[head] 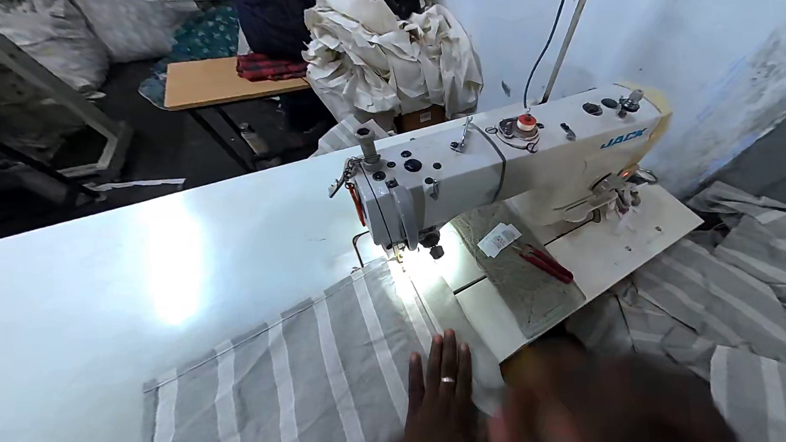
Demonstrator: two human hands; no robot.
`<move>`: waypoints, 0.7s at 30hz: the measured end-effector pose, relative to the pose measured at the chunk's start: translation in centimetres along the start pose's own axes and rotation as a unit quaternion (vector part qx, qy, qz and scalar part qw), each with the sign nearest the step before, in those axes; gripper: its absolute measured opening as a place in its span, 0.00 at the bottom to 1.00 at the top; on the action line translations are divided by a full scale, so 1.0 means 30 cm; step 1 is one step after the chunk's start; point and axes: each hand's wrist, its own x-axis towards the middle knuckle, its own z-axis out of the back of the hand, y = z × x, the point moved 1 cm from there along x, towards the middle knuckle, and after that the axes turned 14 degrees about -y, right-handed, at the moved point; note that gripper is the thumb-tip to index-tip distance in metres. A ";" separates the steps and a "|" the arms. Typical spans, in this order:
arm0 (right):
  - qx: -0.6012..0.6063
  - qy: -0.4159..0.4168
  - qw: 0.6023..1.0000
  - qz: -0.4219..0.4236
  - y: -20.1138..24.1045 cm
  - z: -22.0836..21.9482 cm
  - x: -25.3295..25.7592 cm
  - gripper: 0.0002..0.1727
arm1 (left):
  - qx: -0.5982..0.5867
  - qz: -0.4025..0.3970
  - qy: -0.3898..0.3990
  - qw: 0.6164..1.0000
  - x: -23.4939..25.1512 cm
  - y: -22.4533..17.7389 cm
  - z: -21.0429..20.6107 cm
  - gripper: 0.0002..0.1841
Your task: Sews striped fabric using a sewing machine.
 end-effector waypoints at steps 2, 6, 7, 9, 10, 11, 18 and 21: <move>-0.385 -0.120 0.912 0.071 -0.232 0.135 0.125 0.16 | -0.010 -0.009 -0.003 1.000 -0.049 -0.013 -0.002 0.57; -0.654 -0.152 0.735 -0.092 -0.530 0.260 0.286 0.23 | -0.004 -0.025 -0.005 1.000 -0.066 -0.021 -0.005 0.56; -0.667 -0.134 0.724 -0.111 -0.566 0.268 0.292 0.26 | -0.001 -0.026 -0.005 1.000 -0.063 -0.023 -0.005 0.56; -0.685 -0.142 0.710 -0.076 -0.605 0.270 0.274 0.25 | -0.001 -0.026 -0.009 1.000 -0.063 -0.020 -0.008 0.55; -0.687 -0.170 0.706 -0.036 -0.605 0.269 0.263 0.25 | -0.005 -0.026 -0.011 1.000 -0.062 -0.016 -0.009 0.54; -0.682 -0.195 0.705 -0.011 -0.593 0.267 0.256 0.25 | -0.010 -0.026 -0.014 1.000 -0.063 -0.012 -0.011 0.52; -0.676 -0.155 0.719 -0.046 -0.602 0.287 0.242 0.30 | -0.008 -0.026 -0.024 0.999 -0.062 -0.015 -0.014 0.49; -0.666 -0.216 0.714 0.007 -0.510 0.281 0.231 0.31 | -0.093 0.006 -0.017 0.995 -0.058 0.000 0.016 0.41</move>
